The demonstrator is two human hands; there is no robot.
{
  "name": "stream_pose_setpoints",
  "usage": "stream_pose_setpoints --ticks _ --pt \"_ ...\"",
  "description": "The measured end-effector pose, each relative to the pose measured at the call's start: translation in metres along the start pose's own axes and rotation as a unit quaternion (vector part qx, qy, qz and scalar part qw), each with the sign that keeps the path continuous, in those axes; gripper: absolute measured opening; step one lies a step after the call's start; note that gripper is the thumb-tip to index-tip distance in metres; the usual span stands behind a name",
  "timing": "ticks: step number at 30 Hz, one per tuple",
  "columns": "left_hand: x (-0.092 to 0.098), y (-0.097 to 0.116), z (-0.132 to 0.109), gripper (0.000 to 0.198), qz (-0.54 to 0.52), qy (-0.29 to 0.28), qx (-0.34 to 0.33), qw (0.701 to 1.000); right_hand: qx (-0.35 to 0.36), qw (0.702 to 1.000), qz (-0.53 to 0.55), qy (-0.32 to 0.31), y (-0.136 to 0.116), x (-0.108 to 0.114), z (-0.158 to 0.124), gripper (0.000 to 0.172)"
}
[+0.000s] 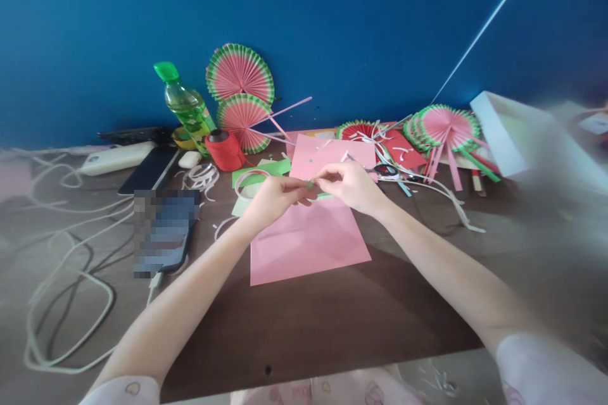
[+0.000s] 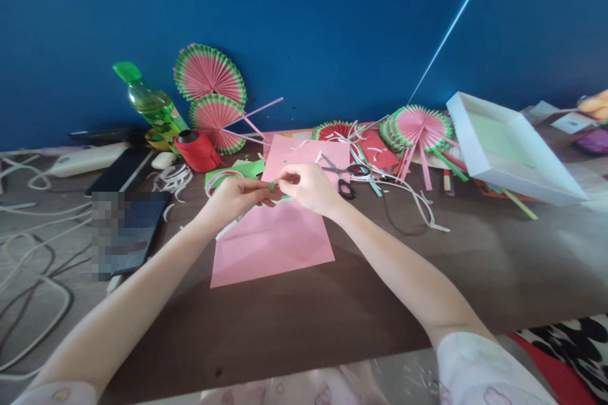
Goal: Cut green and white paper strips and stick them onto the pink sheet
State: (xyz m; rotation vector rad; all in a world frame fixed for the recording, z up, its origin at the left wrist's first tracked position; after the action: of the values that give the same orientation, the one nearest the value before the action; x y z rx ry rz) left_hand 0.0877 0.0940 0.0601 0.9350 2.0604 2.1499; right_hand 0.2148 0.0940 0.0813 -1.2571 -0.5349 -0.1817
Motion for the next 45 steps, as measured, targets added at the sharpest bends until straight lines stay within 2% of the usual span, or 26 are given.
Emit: stream_pose_setpoints --ticks 4,8,13,18,20,23,29,32,35,36,38,40,41,43,45 --pt "0.001 -0.007 0.003 0.021 -0.046 -0.006 0.011 0.999 -0.002 0.999 -0.009 0.036 0.007 0.016 0.005 0.016" --pt "0.002 -0.012 0.006 0.018 -0.077 -0.013 0.027 0.997 -0.023 0.991 -0.044 0.127 0.020 0.051 0.010 0.013" --pt "0.006 -0.013 0.007 0.017 -0.082 -0.001 0.041 0.996 -0.087 0.949 -0.176 0.246 0.038 0.100 0.006 0.015" --pt "0.006 -0.016 0.008 0.017 -0.073 -0.003 0.042 0.996 -0.121 0.902 -0.308 0.278 0.053 0.126 0.002 0.024" --pt "0.007 -0.018 0.009 0.018 -0.073 0.001 0.032 0.997 -0.125 0.896 -0.320 0.281 0.060 0.130 0.001 0.021" --pt "0.008 -0.020 0.010 0.021 -0.086 0.007 0.018 0.996 -0.119 0.905 -0.295 0.283 0.069 0.132 0.002 0.011" --pt "0.010 -0.016 0.010 0.024 -0.165 0.019 0.020 0.986 -0.104 0.926 -0.254 0.258 0.069 0.125 0.007 0.026" --pt "0.007 -0.011 0.010 0.020 -0.207 0.003 0.026 0.978 -0.060 0.957 -0.157 0.235 0.057 0.111 0.011 0.026" --pt "0.000 -0.009 0.008 0.019 -0.226 -0.045 0.025 0.973 -0.036 0.989 -0.013 0.144 0.042 0.080 0.016 0.019" --pt "-0.003 -0.008 0.007 0.019 -0.227 -0.067 0.022 0.971 -0.023 0.995 0.021 0.097 0.036 0.066 0.017 0.018" --pt "-0.010 -0.007 0.005 0.019 -0.222 -0.109 0.011 0.969 -0.002 0.995 0.096 0.012 0.023 0.038 0.016 0.022" --pt "-0.014 -0.006 0.003 0.020 -0.203 -0.136 -0.002 0.970 -0.021 0.982 0.171 -0.071 0.017 0.011 0.012 0.032" --pt "-0.015 -0.005 0.002 0.020 -0.191 -0.143 -0.007 0.971 -0.033 0.976 0.196 -0.094 0.015 0.002 0.010 0.034" --pt "-0.017 -0.005 0.001 0.022 -0.169 -0.151 -0.009 0.974 -0.045 0.968 0.227 -0.093 0.015 -0.007 0.008 0.033" --pt "-0.017 -0.005 0.001 0.026 -0.152 -0.155 -0.004 0.976 -0.041 0.972 0.223 -0.066 0.015 -0.007 0.008 0.026"
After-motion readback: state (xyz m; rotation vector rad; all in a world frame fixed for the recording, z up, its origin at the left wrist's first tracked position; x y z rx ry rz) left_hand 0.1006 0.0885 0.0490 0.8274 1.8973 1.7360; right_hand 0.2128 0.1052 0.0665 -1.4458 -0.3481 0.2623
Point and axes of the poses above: each hand's wrist, its own z-axis towards the middle knuckle, its own x-axis out of the back of the hand, y = z × x, the point moved 7 cm from there along z, towards the middle knuckle, and after that the axes turned 2 degrees about z, right-handed, at the moved point
